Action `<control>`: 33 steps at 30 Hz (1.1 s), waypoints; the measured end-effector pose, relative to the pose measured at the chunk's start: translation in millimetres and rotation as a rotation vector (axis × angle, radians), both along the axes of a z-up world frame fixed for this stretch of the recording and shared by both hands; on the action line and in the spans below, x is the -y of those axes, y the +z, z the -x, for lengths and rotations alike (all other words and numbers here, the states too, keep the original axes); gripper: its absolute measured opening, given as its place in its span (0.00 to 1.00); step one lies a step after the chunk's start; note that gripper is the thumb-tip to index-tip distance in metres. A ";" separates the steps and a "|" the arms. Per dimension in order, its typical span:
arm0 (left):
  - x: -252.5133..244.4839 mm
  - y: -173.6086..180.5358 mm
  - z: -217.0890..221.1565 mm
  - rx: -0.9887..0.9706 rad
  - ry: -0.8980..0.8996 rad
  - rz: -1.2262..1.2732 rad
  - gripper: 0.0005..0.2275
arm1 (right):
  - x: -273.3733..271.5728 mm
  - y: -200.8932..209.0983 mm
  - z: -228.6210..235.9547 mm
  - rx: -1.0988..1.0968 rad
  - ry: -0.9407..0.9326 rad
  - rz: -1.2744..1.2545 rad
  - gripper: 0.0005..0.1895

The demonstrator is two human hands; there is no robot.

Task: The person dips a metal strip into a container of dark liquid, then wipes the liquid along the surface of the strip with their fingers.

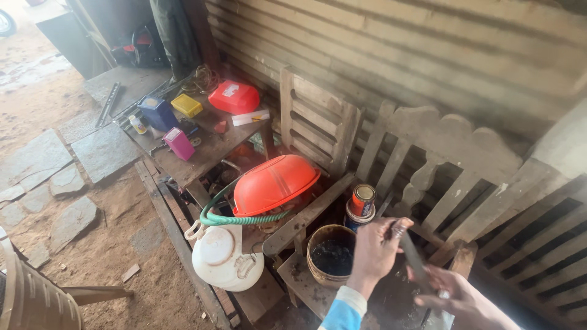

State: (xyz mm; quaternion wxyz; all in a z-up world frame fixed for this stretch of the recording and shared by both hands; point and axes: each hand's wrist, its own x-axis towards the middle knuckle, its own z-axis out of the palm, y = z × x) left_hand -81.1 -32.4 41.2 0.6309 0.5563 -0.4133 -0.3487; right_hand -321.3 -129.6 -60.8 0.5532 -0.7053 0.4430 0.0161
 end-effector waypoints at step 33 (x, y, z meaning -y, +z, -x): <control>-23.6 -21.7 24.5 -0.149 0.117 -0.345 0.17 | -54.0 -82.4 84.4 0.100 -0.329 0.387 0.18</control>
